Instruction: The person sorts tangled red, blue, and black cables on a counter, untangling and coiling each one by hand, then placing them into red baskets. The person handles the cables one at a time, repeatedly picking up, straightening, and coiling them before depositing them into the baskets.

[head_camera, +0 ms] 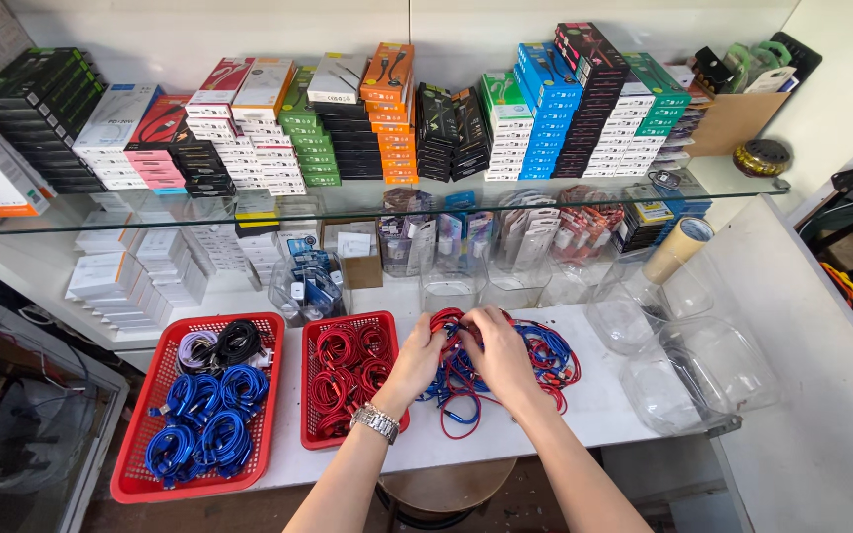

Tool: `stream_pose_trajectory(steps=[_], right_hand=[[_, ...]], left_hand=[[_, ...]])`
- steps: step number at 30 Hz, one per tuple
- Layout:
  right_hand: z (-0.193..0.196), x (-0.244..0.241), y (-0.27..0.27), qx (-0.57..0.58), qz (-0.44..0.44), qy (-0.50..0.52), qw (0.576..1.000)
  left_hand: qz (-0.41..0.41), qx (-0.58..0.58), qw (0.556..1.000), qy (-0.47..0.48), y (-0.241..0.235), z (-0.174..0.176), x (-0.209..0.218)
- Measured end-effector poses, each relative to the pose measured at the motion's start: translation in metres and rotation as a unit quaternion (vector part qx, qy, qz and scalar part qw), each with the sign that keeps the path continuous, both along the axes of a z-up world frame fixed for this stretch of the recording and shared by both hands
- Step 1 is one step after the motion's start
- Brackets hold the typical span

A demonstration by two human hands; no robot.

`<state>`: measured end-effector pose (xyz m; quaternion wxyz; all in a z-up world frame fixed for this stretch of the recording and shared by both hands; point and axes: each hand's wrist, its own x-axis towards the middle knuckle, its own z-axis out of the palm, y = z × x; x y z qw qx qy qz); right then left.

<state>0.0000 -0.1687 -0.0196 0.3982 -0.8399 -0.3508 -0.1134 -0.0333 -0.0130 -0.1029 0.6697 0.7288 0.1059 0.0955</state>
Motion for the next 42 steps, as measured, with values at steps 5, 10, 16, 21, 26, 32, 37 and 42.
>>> stream_pose_trajectory(steps=[5,10,16,21,26,32,37,42], right_hand=[[0.001,0.0,0.011,0.055,0.017,0.096,0.994],[-0.019,0.003,0.019,0.037,-0.024,0.05,0.998],[-0.045,0.03,0.014,0.282,0.174,0.538,0.775],[-0.068,0.051,0.023,0.223,0.223,0.613,0.724],[-0.111,0.039,0.072,0.228,0.216,0.58,0.752],[-0.172,0.04,0.114,0.038,0.111,0.504,0.856],[-0.211,0.048,0.143,-0.103,0.061,0.469,0.875],[-0.213,0.035,0.156,-0.229,0.03,0.242,0.942]], left_hand=[[0.02,0.163,0.986,-0.017,0.001,-0.001,-0.001],[-0.032,-0.072,0.997,-0.003,0.01,0.002,0.001],[-0.076,-0.279,0.957,-0.001,0.033,0.013,-0.014],[-0.016,-0.215,0.975,0.055,0.063,0.032,-0.025],[0.064,-0.091,0.992,0.06,0.087,0.01,-0.027],[0.131,-0.145,0.974,0.113,0.11,-0.076,-0.046],[0.231,0.061,0.943,0.233,0.121,-0.125,-0.051],[0.212,0.26,0.927,0.168,0.124,-0.144,-0.045]])
